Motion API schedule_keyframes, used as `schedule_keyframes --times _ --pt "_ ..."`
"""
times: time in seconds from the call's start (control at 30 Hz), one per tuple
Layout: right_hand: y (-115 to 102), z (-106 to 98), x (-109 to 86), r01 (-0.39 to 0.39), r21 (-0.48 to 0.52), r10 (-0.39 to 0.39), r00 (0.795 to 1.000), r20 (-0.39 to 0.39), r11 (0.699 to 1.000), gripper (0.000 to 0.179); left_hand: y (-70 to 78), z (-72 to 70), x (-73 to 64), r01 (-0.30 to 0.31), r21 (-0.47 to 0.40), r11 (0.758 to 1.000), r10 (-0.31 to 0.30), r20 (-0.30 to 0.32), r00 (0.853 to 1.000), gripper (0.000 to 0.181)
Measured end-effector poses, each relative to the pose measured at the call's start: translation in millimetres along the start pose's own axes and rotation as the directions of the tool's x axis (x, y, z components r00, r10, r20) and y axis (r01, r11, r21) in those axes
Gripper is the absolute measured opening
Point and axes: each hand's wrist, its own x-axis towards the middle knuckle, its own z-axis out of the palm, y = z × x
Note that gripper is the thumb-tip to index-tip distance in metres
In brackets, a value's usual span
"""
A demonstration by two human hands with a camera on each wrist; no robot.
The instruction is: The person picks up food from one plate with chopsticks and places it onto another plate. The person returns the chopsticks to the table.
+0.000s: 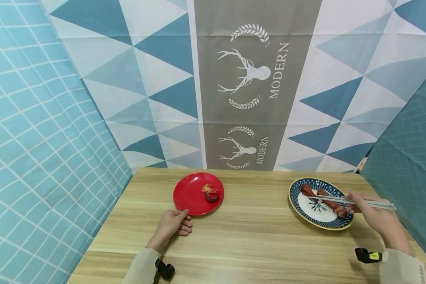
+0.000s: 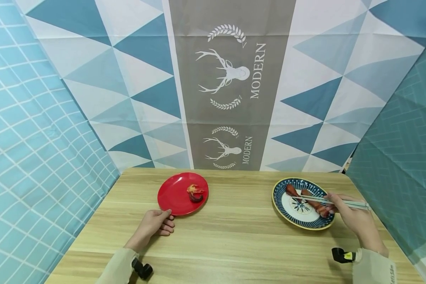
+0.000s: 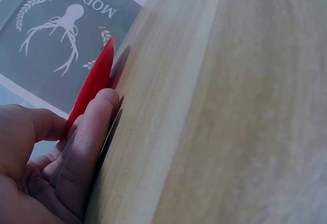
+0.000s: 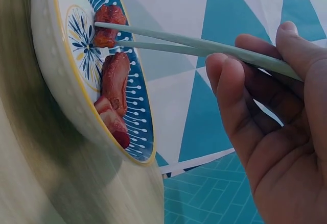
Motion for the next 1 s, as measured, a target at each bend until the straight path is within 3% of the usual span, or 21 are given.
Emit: schedule_keyframes --times 0.13,0.47,0.67,1.0 --pt "1.9 0.0 -1.7 0.028 0.049 -0.026 0.999 -0.032 0.998 0.066 0.5 0.9 -0.9 -0.003 0.001 1.000 0.003 -0.001 1.000 0.036" --pt "2.0 -6.4 -3.0 0.113 0.096 -0.111 0.994 -0.021 0.989 0.060 0.3 -1.0 -0.8 -0.002 0.001 1.000 0.002 0.002 1.000 0.037" --pt "-1.7 -12.2 -4.1 0.200 0.201 -0.194 0.980 -0.046 0.959 0.033 0.0 0.8 -1.2 -0.004 0.002 1.000 0.004 -0.006 1.000 0.036" --pt "-14.3 -18.3 -9.3 0.217 0.236 -0.205 0.976 -0.074 0.947 0.032 0.2 1.0 -2.3 -0.005 0.004 1.000 0.005 -0.009 1.000 0.036"
